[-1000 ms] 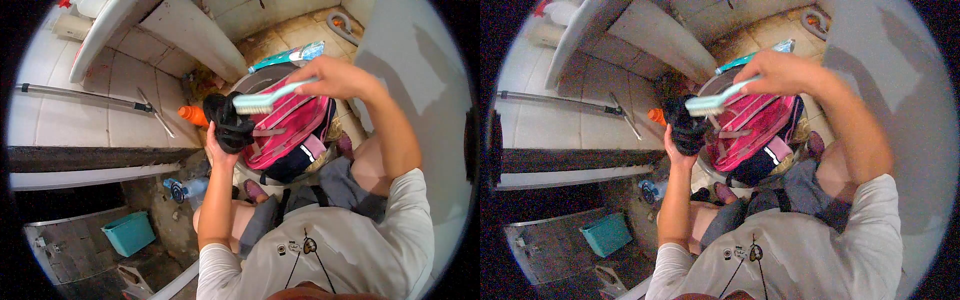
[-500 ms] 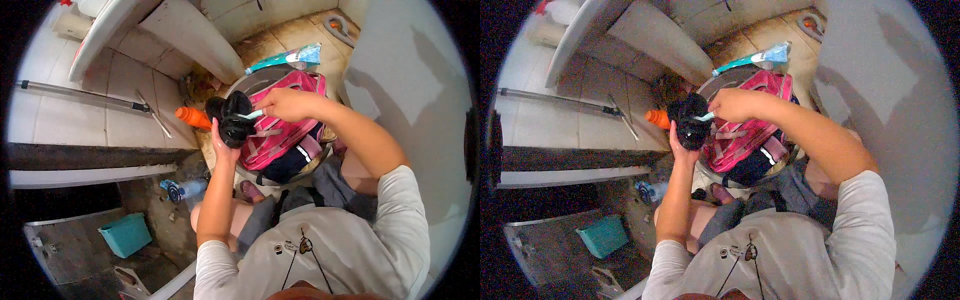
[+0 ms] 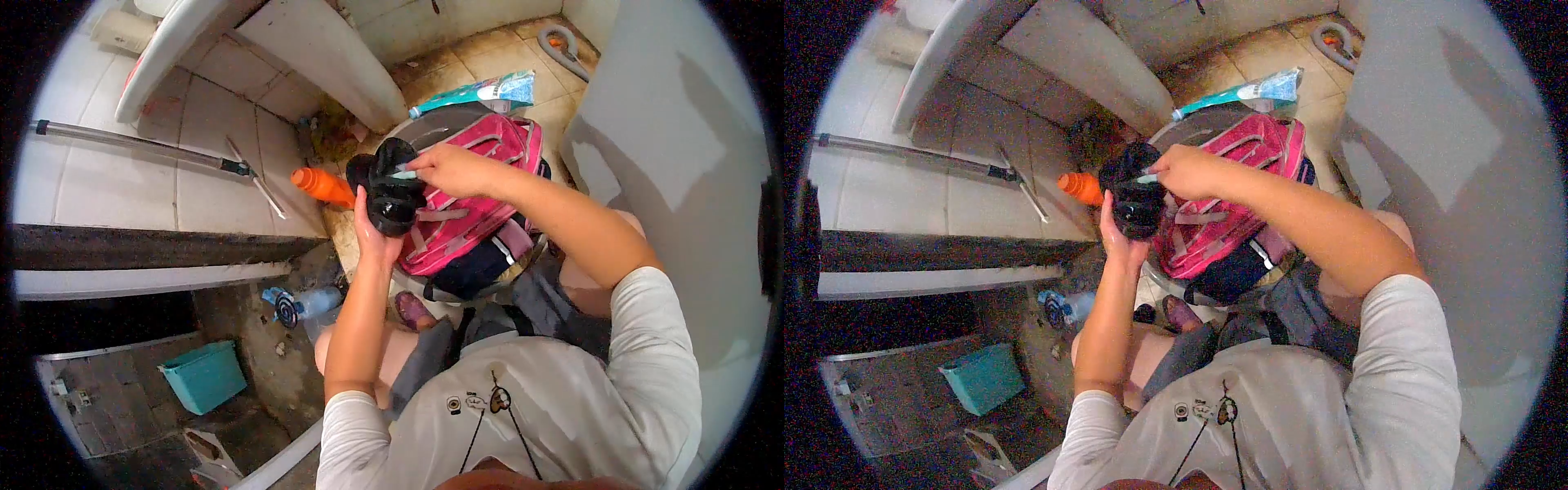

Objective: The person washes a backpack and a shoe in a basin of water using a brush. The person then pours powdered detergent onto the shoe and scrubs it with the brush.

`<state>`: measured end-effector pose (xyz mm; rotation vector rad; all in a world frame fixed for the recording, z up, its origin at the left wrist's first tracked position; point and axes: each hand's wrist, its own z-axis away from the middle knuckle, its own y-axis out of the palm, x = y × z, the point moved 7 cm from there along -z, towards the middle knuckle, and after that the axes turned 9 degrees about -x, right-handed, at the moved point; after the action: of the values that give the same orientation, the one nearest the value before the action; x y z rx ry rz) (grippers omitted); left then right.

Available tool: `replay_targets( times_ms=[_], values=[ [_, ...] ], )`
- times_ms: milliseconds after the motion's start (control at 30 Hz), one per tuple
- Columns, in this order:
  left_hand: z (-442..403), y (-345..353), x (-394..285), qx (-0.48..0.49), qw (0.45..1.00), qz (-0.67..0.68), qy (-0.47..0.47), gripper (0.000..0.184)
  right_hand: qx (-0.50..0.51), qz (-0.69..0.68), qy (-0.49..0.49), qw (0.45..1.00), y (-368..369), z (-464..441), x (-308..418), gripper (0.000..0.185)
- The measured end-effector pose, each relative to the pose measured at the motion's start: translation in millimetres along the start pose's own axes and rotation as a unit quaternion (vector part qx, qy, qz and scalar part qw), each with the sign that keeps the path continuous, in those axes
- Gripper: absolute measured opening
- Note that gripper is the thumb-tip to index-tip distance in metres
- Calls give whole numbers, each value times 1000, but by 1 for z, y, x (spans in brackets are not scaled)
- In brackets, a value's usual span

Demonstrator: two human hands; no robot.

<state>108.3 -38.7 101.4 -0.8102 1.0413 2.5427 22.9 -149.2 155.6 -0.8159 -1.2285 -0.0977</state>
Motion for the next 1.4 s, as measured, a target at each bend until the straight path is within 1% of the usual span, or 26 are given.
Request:
replay_targets(
  times_ms=[67, 100, 133, 233, 300, 333, 400, 433, 467, 533, 567, 633, 667, 733, 800, 833, 867, 933, 1000, 1067, 1133, 1233, 1267, 1333, 1367, 1400],
  values=[
    [-3, 3, -6, 13, 1000, 14, 24, 55, 42, 19, -62, 997, -10, 1, 8, 33],
    [-6, 0, -10, 14, 999, 16, 26, 55, 117, 11, -40, 992, -19, 3, 10, 34],
    [-9, -5, -15, 25, 999, 24, 24, 55, 169, -34, 54, 984, -31, 16, 15, 34],
    [-13, -5, -8, 18, 999, 28, 21, 56, 126, -77, 23, 989, 0, 1, -6, 33],
    [-11, -7, -3, 8, 999, 29, -8, 58, 35, 10, -106, 994, -2, -7, 8, 34],
    [-13, -9, -9, 9, 999, 38, -4, 58, 40, 17, -110, 993, -12, -6, 4, 34],
    [-12, -6, -21, 62, 997, 29, 19, 59, 182, -61, 29, 981, -33, 18, 22, 33],
    [-10, -4, -21, 56, 997, 44, 19, 58, 166, -46, 62, 983, -29, 13, 13, 32],
    [0, 5, -11, 52, 999, -1, 6, 57, 91, 2, -35, 995, -14, -1, 9, 32],
    [-13, -5, -2, 30, 998, 45, 15, 55, 36, 5, -33, 999, -4, -11, -3, 32],
    [-14, -1, 3, 32, 997, 74, 22, 55, 54, 28, -38, 997, -2, -10, -11, 32],
    [-8, 2, -10, 69, 996, 57, 6, 49, -34, -16, -182, 983, -9, -4, 4, 29],
    [-12, 1, -19, 70, 994, 87, -1, 50, 153, -53, 49, 986, -29, 9, 5, 30],
    [-7, 1, -22, 100, 992, 73, -4, 51, 168, -125, 109, 972, -26, 14, 12, 34],
    [-5, 8, -13, 65, 994, 74, 39, 49, 116, -98, 143, 978, -12, 5, 5, 34],
    [-14, -1, -2, 45, 996, 75, 18, 47, 78, -58, 88, 991, -7, -2, 2, 35],
    [-12, -2, 1, 43, 994, 102, 26, 47, 95, -36, 85, 991, -8, -1, 4, 35],
    [-12, -5, -3, 12, 997, 79, -22, 46, 104, -57, 113, 987, -11, 3, 2, 36],
    [-17, -10, -6, 14, 995, 100, -12, 47, 150, -127, 127, 972, -18, 6, -2, 34],
    [-20, -8, -1, 5, 996, 89, 4, 46, 96, -78, 110, 986, -9, -2, -1, 34],
    [-19, -8, -2, 2, 996, 93, 2, 47, 89, -92, 134, 983, -8, -1, 3, 34],
    [-25, -14, -3, 2, 996, 91, 8, 47, 111, -88, 94, 985, -10, -2, 8, 33],
    [-21, -16, -10, 2, 995, 96, 12, 47, 135, -109, 110, 979, -15, 0, 4, 33],
    [-12, -12, -15, 39, 995, 85, -40, 48, 179, -143, 147, 962, -25, 7, 1, 33],
    [-27, -18, -2, -1, 997, 82, -13, 48, 145, -115, 140, 973, -19, 4, 4, 33],
    [-16, -6, -2, 25, 996, 83, 12, 48, 109, -92, 135, 981, -9, 2, 8, 33]
  ],
)
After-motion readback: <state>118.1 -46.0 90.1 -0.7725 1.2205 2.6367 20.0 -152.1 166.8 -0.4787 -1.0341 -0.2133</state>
